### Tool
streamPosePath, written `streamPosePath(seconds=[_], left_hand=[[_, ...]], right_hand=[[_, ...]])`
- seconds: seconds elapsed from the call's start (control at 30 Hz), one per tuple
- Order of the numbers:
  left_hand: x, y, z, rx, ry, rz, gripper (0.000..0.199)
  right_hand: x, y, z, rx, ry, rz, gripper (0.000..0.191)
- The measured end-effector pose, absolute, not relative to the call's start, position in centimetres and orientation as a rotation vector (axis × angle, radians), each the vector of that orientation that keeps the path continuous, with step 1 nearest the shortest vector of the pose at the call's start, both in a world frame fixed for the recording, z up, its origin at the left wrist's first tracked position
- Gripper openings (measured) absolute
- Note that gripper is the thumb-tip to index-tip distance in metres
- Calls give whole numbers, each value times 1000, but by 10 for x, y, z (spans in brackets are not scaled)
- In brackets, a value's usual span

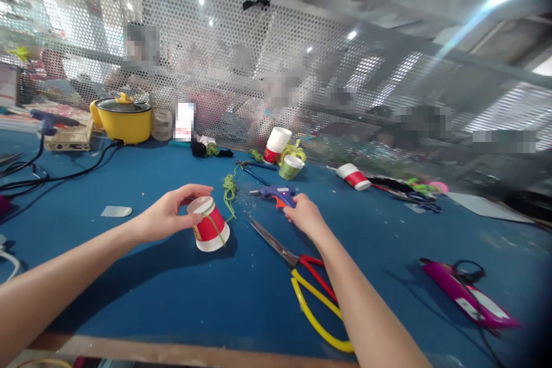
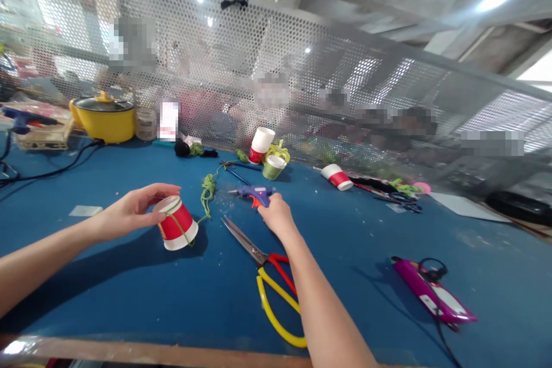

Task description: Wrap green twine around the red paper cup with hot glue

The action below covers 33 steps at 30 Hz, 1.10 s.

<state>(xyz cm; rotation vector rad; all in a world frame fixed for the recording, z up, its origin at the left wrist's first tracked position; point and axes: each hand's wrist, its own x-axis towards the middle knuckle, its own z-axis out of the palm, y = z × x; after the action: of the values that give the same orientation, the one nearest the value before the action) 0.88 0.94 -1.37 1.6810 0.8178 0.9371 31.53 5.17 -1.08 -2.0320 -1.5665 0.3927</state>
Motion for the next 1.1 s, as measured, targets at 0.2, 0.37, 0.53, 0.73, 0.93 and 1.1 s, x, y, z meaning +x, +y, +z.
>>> streamPosePath(seconds=[0.2, 0.37, 0.53, 0.73, 0.93, 1.1], left_hand=[[11, 9, -15, 1535, 713, 927, 43], [10, 14, -19, 1440, 700, 911, 45], [9, 16, -20, 1403, 711, 910, 46], [10, 15, -19, 1430, 728, 924, 44], [9, 17, -22, 1443, 720, 937, 44], [10, 17, -22, 1447, 724, 937, 44]], right_hand=[[290, 12, 25, -1546, -1598, 845, 17], [260, -24, 34, -1295, -1689, 1103, 24], [249, -36, 24, -1399, -1864, 994, 23], [244, -38, 22, -1378, -2005, 838, 17], [239, -42, 24, -1344, -2063, 709, 18], [238, -42, 24, -1333, -2086, 591, 18]])
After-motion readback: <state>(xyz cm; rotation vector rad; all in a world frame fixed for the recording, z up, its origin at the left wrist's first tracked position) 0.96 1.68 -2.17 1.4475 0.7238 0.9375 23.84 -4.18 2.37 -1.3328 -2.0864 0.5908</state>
